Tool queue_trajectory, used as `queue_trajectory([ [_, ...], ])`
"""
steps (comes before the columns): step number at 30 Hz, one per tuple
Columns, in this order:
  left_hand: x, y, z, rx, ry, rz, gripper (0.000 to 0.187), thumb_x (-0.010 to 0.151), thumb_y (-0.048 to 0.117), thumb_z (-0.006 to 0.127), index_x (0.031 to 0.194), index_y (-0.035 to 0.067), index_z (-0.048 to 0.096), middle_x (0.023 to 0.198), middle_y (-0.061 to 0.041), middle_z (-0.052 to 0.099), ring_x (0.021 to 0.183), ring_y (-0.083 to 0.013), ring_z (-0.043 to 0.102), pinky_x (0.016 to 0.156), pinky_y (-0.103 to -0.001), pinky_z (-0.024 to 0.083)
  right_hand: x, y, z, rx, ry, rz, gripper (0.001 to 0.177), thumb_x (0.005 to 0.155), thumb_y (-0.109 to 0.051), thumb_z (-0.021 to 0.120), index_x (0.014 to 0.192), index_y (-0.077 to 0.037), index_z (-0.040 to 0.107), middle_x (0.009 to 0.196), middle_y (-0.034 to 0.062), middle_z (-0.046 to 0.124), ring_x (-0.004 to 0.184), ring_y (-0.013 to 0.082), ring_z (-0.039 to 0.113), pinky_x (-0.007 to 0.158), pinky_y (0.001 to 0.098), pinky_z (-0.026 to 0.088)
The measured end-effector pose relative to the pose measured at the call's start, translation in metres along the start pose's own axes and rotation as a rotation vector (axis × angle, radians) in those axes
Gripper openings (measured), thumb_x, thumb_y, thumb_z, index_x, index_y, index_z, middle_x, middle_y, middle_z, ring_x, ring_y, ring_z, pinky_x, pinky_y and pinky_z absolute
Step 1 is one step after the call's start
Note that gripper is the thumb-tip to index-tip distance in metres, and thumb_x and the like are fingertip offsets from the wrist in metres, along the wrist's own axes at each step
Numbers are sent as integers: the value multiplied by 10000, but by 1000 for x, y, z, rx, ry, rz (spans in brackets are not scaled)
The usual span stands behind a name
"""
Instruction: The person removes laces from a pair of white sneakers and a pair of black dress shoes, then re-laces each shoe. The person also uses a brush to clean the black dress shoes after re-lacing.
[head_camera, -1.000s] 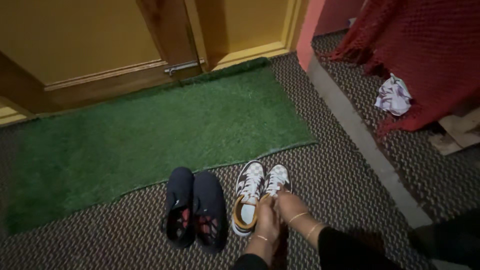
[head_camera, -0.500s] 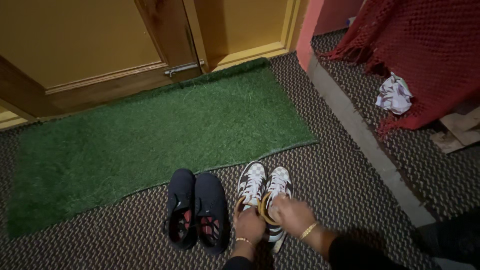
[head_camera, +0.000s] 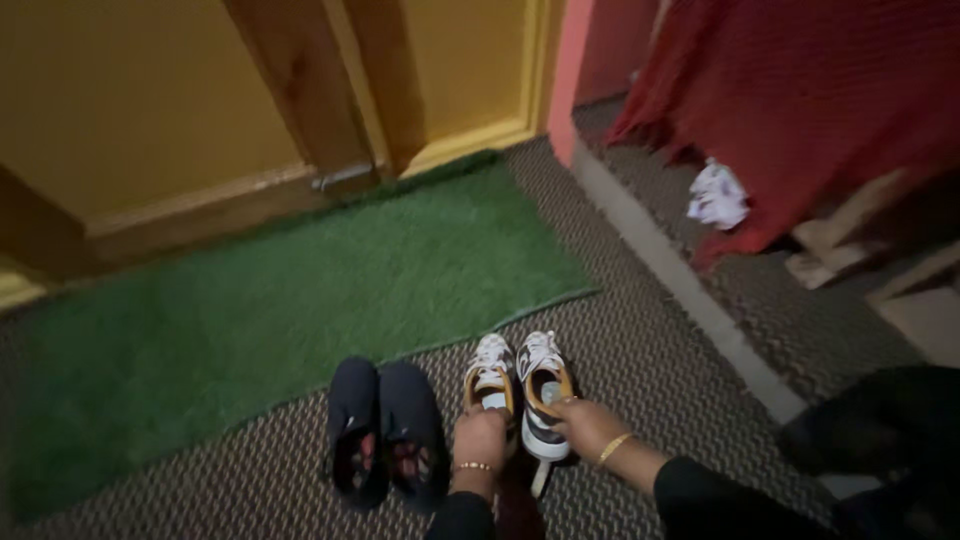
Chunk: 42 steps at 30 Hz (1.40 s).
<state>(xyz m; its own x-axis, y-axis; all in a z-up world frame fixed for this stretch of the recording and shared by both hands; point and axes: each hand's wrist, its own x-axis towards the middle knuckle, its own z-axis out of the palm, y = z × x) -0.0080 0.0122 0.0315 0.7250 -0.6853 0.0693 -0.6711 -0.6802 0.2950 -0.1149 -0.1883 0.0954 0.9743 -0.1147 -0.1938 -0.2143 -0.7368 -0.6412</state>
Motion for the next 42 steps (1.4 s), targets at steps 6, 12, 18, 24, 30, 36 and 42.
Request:
queue_trajectory([
  [6, 10, 100, -117, -219, 120, 142, 186, 661, 213, 801, 785, 97, 725, 765, -173, 683, 774, -389, 661, 693, -511, 534, -89, -24, -110, -84, 282, -103, 349, 828, -182, 746, 1151, -78, 665, 1137, 180, 694, 1075, 399, 632, 890, 457, 513],
  [12, -22, 242, -179, -345, 272, 559, 194, 674, 163, 813, 825, 115, 702, 838, -138, 708, 857, -362, 658, 782, -489, 523, -232, -69, -194, -208, 382, -10, 517, 723, -264, 876, 1125, -42, 637, 1104, 188, 682, 1088, 378, 635, 906, 439, 512],
  [18, -33, 380, -229, -379, 334, 817, 265, 633, 179, 828, 832, 86, 680, 842, -137, 705, 877, -357, 647, 798, -483, 520, -373, -72, -265, -295, 749, -60, 539, 680, -216, 861, 1160, -55, 676, 1109, 175, 693, 1019, 374, 652, 834, 448, 527],
  [24, -27, 488, -262, -387, 310, 930, 107, 826, 191, 733, 842, 99, 681, 837, -135, 693, 875, -339, 655, 808, -477, 524, -463, -47, -319, -472, 872, 197, 406, 772, -286, 810, 1058, -32, 672, 1026, 169, 702, 957, 376, 657, 801, 449, 526],
  [30, -7, 609, -275, -540, 363, 1171, 138, 811, 200, 716, 867, 86, 661, 863, -104, 697, 911, -328, 650, 821, -463, 526, -540, 9, -384, -472, 959, 492, 409, 800, -348, 771, 1046, -39, 667, 969, 157, 705, 934, 346, 679, 801, 433, 538],
  [36, 5, 735, -245, -621, 212, 1330, 187, 741, 187, 795, 842, 90, 671, 861, -120, 703, 893, -334, 656, 829, -471, 519, -637, 78, -431, -487, 1026, 794, 473, 793, -350, 785, 1167, -82, 677, 1061, 138, 707, 945, 315, 698, 812, 425, 544],
  [42, 14, 874, -200, -651, 179, 1476, 250, 652, 87, 787, 883, 105, 695, 910, -127, 720, 932, -353, 671, 866, -468, 529, -708, 157, -478, -207, 1220, 832, 479, 764, -273, 817, 1196, -98, 708, 1099, 107, 682, 1007, 284, 662, 863, 416, 552],
])
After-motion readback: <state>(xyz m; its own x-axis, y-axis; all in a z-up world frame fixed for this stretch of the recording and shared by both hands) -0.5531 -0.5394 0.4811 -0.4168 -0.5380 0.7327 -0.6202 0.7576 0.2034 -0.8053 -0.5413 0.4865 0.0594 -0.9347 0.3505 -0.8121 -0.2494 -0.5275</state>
